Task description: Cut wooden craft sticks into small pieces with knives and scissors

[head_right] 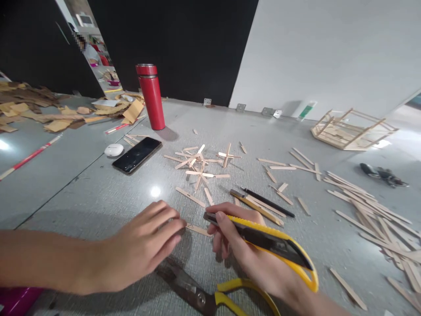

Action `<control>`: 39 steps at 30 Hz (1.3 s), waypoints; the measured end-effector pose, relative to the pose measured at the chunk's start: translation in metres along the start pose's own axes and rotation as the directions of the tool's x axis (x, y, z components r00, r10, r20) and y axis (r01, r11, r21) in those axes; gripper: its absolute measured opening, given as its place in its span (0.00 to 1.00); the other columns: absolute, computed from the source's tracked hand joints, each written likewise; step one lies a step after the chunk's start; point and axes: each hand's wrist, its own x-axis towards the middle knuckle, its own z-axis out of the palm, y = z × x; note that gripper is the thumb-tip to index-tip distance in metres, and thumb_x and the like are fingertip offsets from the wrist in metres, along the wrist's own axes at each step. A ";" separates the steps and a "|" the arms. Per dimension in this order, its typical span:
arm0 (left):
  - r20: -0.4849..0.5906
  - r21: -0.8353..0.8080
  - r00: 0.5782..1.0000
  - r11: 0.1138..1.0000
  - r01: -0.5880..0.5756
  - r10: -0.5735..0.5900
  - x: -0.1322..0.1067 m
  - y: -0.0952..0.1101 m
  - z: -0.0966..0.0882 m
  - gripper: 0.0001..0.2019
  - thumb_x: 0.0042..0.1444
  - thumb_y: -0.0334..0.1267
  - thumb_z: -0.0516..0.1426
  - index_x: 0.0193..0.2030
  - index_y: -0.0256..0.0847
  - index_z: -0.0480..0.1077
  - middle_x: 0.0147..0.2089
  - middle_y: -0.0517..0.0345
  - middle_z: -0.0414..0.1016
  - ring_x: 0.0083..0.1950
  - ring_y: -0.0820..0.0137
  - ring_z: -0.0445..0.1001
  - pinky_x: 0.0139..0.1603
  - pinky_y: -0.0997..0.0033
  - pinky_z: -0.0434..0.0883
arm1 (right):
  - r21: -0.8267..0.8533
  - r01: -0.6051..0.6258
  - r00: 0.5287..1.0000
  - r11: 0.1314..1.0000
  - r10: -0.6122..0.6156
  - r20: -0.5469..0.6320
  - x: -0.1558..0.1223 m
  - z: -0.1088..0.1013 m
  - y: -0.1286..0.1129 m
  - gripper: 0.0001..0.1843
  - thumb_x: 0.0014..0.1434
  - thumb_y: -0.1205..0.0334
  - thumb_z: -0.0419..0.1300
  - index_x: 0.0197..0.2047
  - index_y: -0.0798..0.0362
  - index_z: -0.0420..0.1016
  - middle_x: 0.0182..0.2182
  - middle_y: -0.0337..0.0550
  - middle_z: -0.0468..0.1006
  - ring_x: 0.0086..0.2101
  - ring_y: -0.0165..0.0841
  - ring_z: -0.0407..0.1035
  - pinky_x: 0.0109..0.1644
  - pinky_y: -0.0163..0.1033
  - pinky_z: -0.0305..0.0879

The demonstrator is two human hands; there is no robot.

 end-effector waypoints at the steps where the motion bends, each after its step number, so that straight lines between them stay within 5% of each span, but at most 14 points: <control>1: 0.056 0.045 0.998 0.999 -0.019 0.016 -0.001 0.004 -0.003 0.17 0.74 0.37 0.47 0.58 0.31 0.72 0.49 0.42 0.73 0.51 0.53 0.70 0.53 0.46 0.72 | 0.021 -0.005 1.000 1.000 0.005 0.008 0.000 0.000 -0.001 0.22 0.69 0.39 0.58 0.49 0.49 0.77 0.26 0.41 0.80 0.23 0.34 0.73 0.25 0.39 0.72; 4: 0.187 0.043 0.981 0.998 -0.049 0.040 -0.002 0.009 -0.007 0.28 0.72 0.50 0.50 0.72 0.36 0.61 0.56 0.39 0.69 0.57 0.48 0.68 0.58 0.41 0.71 | -0.140 0.087 0.996 0.986 -0.088 0.001 0.003 -0.002 -0.001 0.15 0.66 0.44 0.64 0.42 0.47 0.79 0.22 0.36 0.76 0.22 0.32 0.69 0.25 0.37 0.68; 7: 0.203 0.008 0.976 0.997 -0.075 0.072 -0.001 0.008 -0.007 0.28 0.72 0.52 0.50 0.72 0.39 0.61 0.63 0.38 0.66 0.65 0.45 0.63 0.69 0.36 0.62 | -0.367 0.200 0.971 0.908 -0.233 -0.047 0.005 -0.002 0.000 0.19 0.67 0.47 0.63 0.28 0.47 0.74 0.21 0.36 0.73 0.23 0.32 0.66 0.26 0.38 0.64; 13: 0.214 -0.087 0.970 0.991 -0.101 0.117 0.003 0.002 -0.003 0.30 0.71 0.50 0.52 0.75 0.39 0.57 0.66 0.37 0.65 0.73 0.46 0.58 0.76 0.35 0.52 | -0.144 0.026 0.999 0.989 -0.021 0.035 0.006 0.007 0.002 0.17 0.70 0.46 0.60 0.33 0.47 0.70 0.19 0.32 0.76 0.19 0.30 0.70 0.24 0.35 0.66; 17: 0.220 -0.111 0.967 0.988 -0.104 0.126 0.002 -0.003 0.000 0.34 0.72 0.51 0.51 0.79 0.40 0.50 0.73 0.33 0.59 0.77 0.43 0.54 0.75 0.34 0.55 | -0.160 0.066 0.998 0.985 -0.065 0.008 0.007 0.012 -0.001 0.21 0.72 0.46 0.57 0.29 0.48 0.67 0.17 0.32 0.74 0.18 0.28 0.67 0.24 0.33 0.64; 20: 0.241 -0.149 0.959 0.983 -0.111 0.145 0.000 -0.007 0.000 0.33 0.74 0.49 0.50 0.80 0.44 0.46 0.80 0.36 0.46 0.80 0.43 0.45 0.76 0.35 0.54 | -0.112 0.035 0.999 0.993 -0.035 0.002 0.007 0.014 0.001 0.21 0.73 0.44 0.55 0.32 0.48 0.67 0.16 0.32 0.73 0.17 0.28 0.66 0.23 0.34 0.63; 23: 0.262 -0.171 0.952 0.978 -0.118 0.161 -0.001 -0.009 -0.002 0.32 0.73 0.48 0.51 0.79 0.44 0.50 0.82 0.40 0.38 0.81 0.43 0.40 0.77 0.34 0.49 | -0.145 0.033 0.999 0.989 -0.033 0.002 0.007 0.016 0.007 0.19 0.71 0.45 0.58 0.32 0.48 0.68 0.17 0.32 0.74 0.18 0.28 0.66 0.24 0.34 0.63; 28: 0.282 -0.169 0.946 0.979 -0.117 0.161 0.000 -0.009 -0.002 0.30 0.73 0.44 0.52 0.78 0.42 0.54 0.81 0.38 0.38 0.81 0.43 0.37 0.78 0.34 0.47 | -0.264 0.100 0.993 0.959 -0.111 -0.030 0.011 0.017 0.013 0.18 0.68 0.48 0.63 0.30 0.48 0.69 0.16 0.31 0.71 0.19 0.27 0.62 0.23 0.33 0.60; 34: 0.258 -0.146 0.945 0.975 -0.166 0.199 0.003 -0.010 0.001 0.30 0.70 0.40 0.53 0.77 0.39 0.55 0.81 0.38 0.35 0.80 0.43 0.38 0.79 0.37 0.47 | -0.072 0.025 1.000 0.997 -0.025 -0.002 0.016 0.022 0.012 0.20 0.70 0.43 0.59 0.32 0.48 0.67 0.16 0.31 0.72 0.16 0.27 0.64 0.20 0.32 0.61; 39: 0.218 -0.090 0.949 0.973 -0.212 0.227 0.003 -0.011 0.004 0.29 0.68 0.37 0.53 0.74 0.34 0.59 0.81 0.35 0.41 0.81 0.45 0.41 0.80 0.42 0.46 | -0.231 0.110 0.992 0.967 -0.121 -0.031 0.017 0.022 0.016 0.23 0.74 0.46 0.55 0.28 0.48 0.64 0.15 0.30 0.69 0.19 0.27 0.64 0.27 0.33 0.63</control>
